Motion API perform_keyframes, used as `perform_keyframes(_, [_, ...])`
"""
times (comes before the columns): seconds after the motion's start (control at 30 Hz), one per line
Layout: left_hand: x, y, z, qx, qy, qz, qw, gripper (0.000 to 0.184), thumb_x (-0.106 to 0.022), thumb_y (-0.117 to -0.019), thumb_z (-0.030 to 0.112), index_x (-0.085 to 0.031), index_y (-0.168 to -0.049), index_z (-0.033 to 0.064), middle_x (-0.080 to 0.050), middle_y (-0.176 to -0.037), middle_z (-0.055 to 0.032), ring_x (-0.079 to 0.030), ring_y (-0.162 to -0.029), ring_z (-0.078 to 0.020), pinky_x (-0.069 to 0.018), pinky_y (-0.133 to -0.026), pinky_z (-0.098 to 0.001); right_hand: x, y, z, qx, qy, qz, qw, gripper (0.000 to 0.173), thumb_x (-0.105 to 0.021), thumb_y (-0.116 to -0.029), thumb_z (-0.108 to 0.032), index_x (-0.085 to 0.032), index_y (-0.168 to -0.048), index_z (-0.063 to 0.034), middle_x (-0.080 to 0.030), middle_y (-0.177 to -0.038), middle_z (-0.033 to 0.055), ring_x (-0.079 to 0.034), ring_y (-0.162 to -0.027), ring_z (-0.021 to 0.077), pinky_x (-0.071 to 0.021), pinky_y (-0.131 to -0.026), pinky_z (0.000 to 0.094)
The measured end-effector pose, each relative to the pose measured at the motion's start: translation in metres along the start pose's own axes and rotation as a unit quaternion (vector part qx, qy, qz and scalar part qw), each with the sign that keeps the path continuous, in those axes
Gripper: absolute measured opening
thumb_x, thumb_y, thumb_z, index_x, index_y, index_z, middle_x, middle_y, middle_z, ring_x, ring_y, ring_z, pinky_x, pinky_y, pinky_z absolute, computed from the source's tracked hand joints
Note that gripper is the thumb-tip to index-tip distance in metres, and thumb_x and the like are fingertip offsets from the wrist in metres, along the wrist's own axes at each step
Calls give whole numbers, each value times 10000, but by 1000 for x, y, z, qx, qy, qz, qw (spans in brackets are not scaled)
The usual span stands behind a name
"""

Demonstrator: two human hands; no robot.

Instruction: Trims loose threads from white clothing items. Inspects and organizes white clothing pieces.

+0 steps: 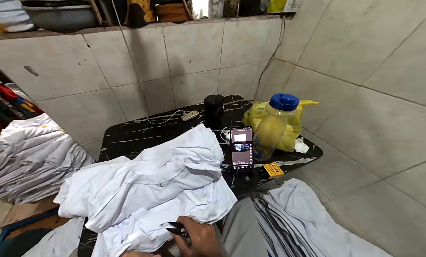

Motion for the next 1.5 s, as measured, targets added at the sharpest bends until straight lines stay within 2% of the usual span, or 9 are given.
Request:
perform_keyframes(0.13, [1, -7, -2, -21, -17, 23, 999, 166, -734, -956, 216, -783, -944, 57, -730, -981, -131, -669, -969, -221, -535, -908, -330, 13, 0, 10, -2, 36, 54, 998, 483, -699, -845, -177, -688, -1313, -57, -743, -781, 46, -673, -556, 188, -555, -491, 393])
perform_keyframes(0.27, [-1, -14, -7, -26, -41, 25, 998, 176, -714, -967, 235, -785, -962, 74, -709, -1026, -138, -639, -1021, -207, -500, -952, -302, 23, 2, 26, -25, 60, 65, 996, 563, -712, -806, -177, -667, -1354, -55, -704, -698, 47, -663, -536, 210, -553, -488, 411])
perform_keyframes(0.4, [-7, -22, -15, -25, -47, 19, 998, 186, -703, -970, 241, -783, -955, 73, -711, -1027, -131, -641, -1026, -205, -500, -956, -307, 33, 3, 38, -43, 68, 88, 993, 645, -746, -790, -212, -622, -1400, -42, -688, -683, 29, -612, -481, 188, -526, -449, 397])
perform_keyframes(0.57, [-16, -32, -19, -32, -56, 7, 998, 195, -694, -974, 261, -786, -958, 90, -726, -985, -101, -654, -997, -198, -513, -921, -300, 39, 1, 45, -30, 65, 102, 992, 403, -703, -751, -88, -736, -1151, -48, -711, -741, 46, -653, -532, 182, -546, -472, 393])
perform_keyframes(0.77, [-20, -39, -23, -21, -74, -13, 997, 225, -705, -964, 321, -789, -992, 114, -734, -988, -84, -663, -959, -221, -527, -881, -369, 42, -8, 52, -10, 56, 141, 988, 245, -673, -817, -117, -736, -1050, -74, -711, -791, 25, -667, -594, 142, -554, -494, 347])
perform_keyframes(0.87, [-22, -38, -26, -21, -78, -28, 996, 324, -759, -905, 433, -789, -1029, 136, -717, -1012, -96, -642, -962, -232, -513, -870, -390, 37, -16, 62, -39, 55, 129, 989, 215, -701, -839, -166, -736, -1036, -85, -719, -810, 22, -685, -614, 155, -565, -499, 371])
perform_keyframes(0.97, [-23, -37, -31, -17, -68, -35, 997, 401, -782, -864, 500, -782, -1068, 154, -699, -1023, -82, -615, -958, -211, -487, -854, -372, 33, -20, 68, -60, 75, 125, 987, 232, -718, -827, -200, -741, -1032, -94, -715, -780, 19, -669, -569, 166, -542, -463, 393])
perform_keyframes(1.1, [-25, -36, -38, -2, -47, -34, 998, 391, -796, -851, 497, -786, -1068, 170, -696, -1034, -61, -599, -970, -186, -463, -872, -358, 32, -20, 70, -73, 77, 111, 988, 240, -721, -832, -218, -735, -1045, -109, -704, -769, 10, -654, -556, 170, -527, -453, 395])
perform_keyframes(1.5, [-26, -34, -43, 9, -22, -15, 1000, 372, -810, -841, 483, -788, -1067, 189, -689, -1034, -37, -585, -986, -166, -447, -889, -345, 34, -31, 74, -162, 65, 0, 985, 269, -697, -888, -287, -725, -1099, -123, -709, -780, 52, -691, -650, 257, -541, -550, 493])
Point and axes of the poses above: each hand's wrist, its own y-axis away from the middle knuckle, its own x-axis out of the back of the hand, z = x × y, the point moved 7 cm from there along -y, towards the middle knuckle
